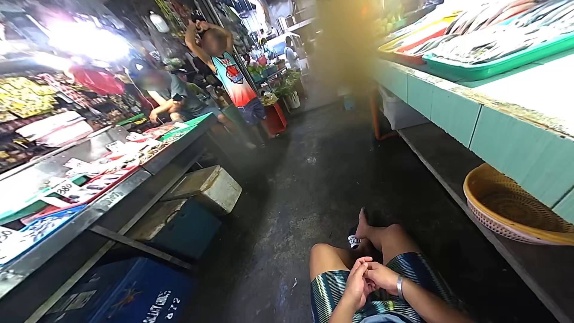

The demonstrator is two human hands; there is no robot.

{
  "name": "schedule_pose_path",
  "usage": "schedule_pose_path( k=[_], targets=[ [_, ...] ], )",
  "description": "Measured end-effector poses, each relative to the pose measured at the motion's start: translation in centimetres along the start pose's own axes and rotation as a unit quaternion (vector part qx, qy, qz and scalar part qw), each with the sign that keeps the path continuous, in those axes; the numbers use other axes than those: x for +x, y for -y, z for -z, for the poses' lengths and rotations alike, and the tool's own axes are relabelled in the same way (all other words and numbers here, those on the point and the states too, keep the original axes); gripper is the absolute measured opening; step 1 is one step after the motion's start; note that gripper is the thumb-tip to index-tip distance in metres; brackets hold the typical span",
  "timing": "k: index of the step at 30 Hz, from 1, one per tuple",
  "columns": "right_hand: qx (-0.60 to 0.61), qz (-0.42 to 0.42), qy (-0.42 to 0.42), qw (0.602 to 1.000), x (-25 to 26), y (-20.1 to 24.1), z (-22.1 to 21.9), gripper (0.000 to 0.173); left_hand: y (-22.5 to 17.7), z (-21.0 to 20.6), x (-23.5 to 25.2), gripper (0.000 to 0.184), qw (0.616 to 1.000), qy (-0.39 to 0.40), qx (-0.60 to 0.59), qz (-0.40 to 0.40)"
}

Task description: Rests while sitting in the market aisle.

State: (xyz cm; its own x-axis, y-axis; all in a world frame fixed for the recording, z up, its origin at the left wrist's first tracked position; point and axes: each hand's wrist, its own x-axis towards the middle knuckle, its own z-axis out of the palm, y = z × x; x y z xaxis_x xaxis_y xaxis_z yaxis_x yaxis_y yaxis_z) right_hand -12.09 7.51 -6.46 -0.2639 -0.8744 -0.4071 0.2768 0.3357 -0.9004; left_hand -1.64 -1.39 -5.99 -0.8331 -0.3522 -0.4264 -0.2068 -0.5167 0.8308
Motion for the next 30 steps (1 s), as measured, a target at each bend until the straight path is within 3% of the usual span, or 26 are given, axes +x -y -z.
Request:
schedule_pose_path(
  k=[30],
  targets=[
    [0.028, 0.003, -0.012, 1.000, -0.16, 0.10, -0.58, 0.026, -0.18, -0.53, -0.26, 0.036, 1.000, -0.008, -0.010, -0.014]
  ],
)
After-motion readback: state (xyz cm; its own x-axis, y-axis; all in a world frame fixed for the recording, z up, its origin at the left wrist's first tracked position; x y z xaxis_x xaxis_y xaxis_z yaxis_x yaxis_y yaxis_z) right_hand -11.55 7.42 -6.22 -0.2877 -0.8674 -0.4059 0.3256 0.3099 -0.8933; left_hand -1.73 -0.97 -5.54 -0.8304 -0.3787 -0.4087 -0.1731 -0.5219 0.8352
